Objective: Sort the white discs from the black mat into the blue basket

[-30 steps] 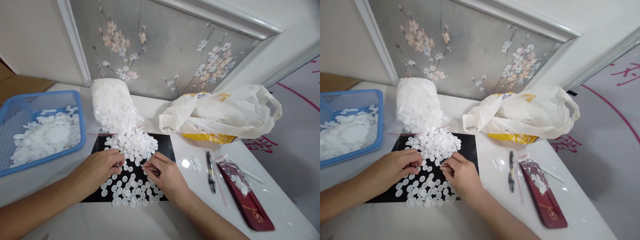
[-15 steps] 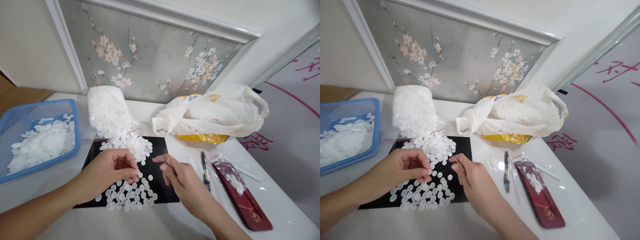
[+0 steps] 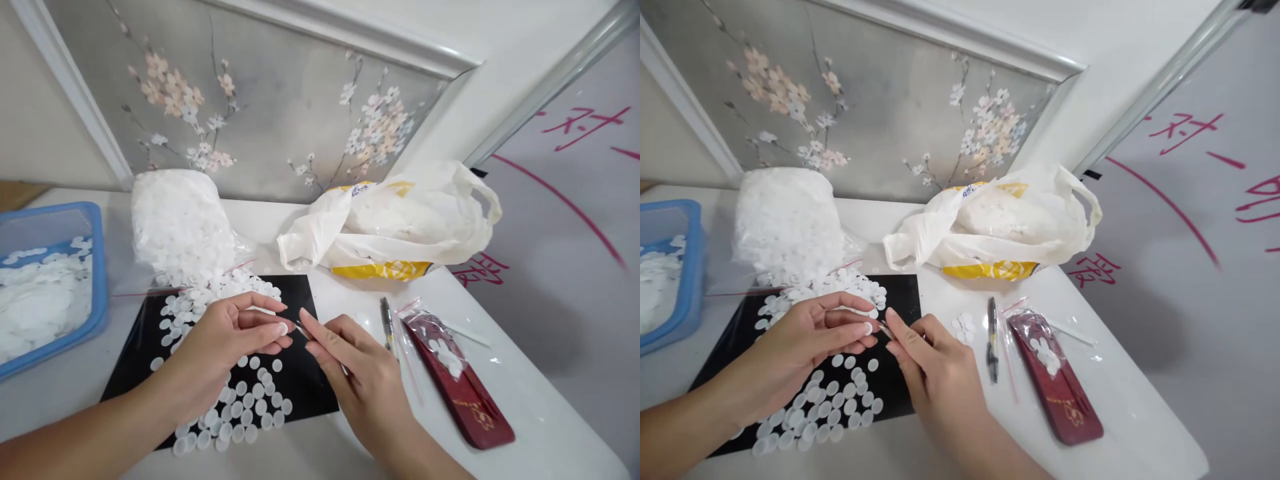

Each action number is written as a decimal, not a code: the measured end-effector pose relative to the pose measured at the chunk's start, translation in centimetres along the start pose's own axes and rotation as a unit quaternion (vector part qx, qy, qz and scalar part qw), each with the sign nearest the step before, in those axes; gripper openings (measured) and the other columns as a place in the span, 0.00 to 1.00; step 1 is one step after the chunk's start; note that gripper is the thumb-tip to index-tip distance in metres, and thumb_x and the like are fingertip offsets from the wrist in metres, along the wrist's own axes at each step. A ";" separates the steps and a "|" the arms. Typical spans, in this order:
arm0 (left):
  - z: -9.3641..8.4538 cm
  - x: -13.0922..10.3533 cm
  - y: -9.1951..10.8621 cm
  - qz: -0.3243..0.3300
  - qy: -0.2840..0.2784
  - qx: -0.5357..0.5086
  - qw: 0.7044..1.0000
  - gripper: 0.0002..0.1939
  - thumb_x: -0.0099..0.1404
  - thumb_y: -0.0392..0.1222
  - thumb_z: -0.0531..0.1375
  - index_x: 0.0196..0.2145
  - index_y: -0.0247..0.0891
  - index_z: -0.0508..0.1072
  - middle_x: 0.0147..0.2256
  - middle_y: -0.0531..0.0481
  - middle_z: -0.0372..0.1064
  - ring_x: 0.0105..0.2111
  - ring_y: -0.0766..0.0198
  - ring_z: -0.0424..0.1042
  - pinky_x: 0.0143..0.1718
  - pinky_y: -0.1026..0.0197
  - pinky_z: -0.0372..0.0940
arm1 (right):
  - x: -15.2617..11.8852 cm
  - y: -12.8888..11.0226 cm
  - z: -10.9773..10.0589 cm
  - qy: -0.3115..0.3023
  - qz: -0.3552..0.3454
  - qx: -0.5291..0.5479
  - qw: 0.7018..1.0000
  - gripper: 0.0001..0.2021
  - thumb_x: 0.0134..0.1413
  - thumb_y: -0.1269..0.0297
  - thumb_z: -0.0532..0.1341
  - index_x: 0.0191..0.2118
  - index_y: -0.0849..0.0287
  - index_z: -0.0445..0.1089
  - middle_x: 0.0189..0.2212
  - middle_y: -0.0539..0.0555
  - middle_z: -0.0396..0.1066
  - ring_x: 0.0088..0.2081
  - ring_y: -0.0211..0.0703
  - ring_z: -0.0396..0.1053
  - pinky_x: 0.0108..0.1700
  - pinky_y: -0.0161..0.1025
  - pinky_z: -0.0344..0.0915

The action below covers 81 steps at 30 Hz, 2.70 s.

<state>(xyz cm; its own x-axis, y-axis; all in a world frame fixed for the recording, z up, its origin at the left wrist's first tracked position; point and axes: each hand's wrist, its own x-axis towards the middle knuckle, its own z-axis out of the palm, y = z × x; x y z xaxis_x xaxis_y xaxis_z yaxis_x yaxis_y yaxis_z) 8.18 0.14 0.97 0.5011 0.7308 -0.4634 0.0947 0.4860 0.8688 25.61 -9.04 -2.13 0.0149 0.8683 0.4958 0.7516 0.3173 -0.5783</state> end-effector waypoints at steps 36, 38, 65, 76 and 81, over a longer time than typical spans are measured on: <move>0.1 -0.5 -0.6 0.043 -0.057 0.040 0.997 0.08 0.61 0.37 0.65 0.39 0.41 0.76 0.31 0.54 0.78 0.33 0.66 0.78 0.34 0.68 0.71 | -0.5 -1.0 0.4 -0.023 0.012 0.030 0.999 0.15 0.65 0.69 0.55 0.54 0.58 0.73 0.27 0.52 0.69 0.24 0.36 0.67 0.23 0.32 0.65; 0.0 -0.5 -0.6 0.042 -0.058 0.046 0.996 0.08 0.61 0.37 0.65 0.40 0.41 0.76 0.31 0.53 0.78 0.33 0.66 0.78 0.34 0.68 0.71 | -0.5 -1.0 0.4 -0.022 0.010 0.033 0.999 0.15 0.66 0.69 0.55 0.54 0.57 0.73 0.27 0.52 0.69 0.24 0.36 0.67 0.23 0.32 0.65; 0.2 -0.9 -0.1 0.028 -0.056 0.048 0.997 0.11 0.58 0.35 0.65 0.41 0.41 0.75 0.31 0.53 0.78 0.33 0.63 0.79 0.34 0.66 0.73 | -0.7 -1.2 0.2 -0.025 0.015 0.039 0.999 0.16 0.65 0.70 0.56 0.55 0.54 0.72 0.28 0.52 0.69 0.24 0.35 0.66 0.23 0.31 0.64; 0.0 -0.9 0.5 0.024 -0.063 0.088 0.994 0.12 0.59 0.36 0.65 0.42 0.42 0.75 0.30 0.54 0.78 0.32 0.64 0.78 0.34 0.67 0.73 | -0.8 -1.1 -0.1 -0.039 0.006 0.026 0.999 0.16 0.64 0.71 0.56 0.54 0.58 0.73 0.28 0.52 0.69 0.23 0.35 0.65 0.23 0.31 0.63; -0.1 -1.0 0.5 0.020 -0.074 0.091 0.993 0.13 0.59 0.38 0.65 0.43 0.43 0.75 0.30 0.54 0.78 0.32 0.64 0.79 0.36 0.66 0.73 | -0.6 -1.2 0.0 -0.033 0.020 0.028 0.999 0.15 0.64 0.70 0.56 0.52 0.57 0.74 0.27 0.51 0.68 0.22 0.35 0.64 0.22 0.31 0.63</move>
<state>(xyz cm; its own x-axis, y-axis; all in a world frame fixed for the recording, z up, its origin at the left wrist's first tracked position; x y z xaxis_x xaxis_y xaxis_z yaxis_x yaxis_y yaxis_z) 7.69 -0.30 1.84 0.6265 0.6632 -0.4095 0.2199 0.3536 0.9092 24.67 -9.95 -1.76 -0.0014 0.9033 0.4290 0.7125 0.3019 -0.6333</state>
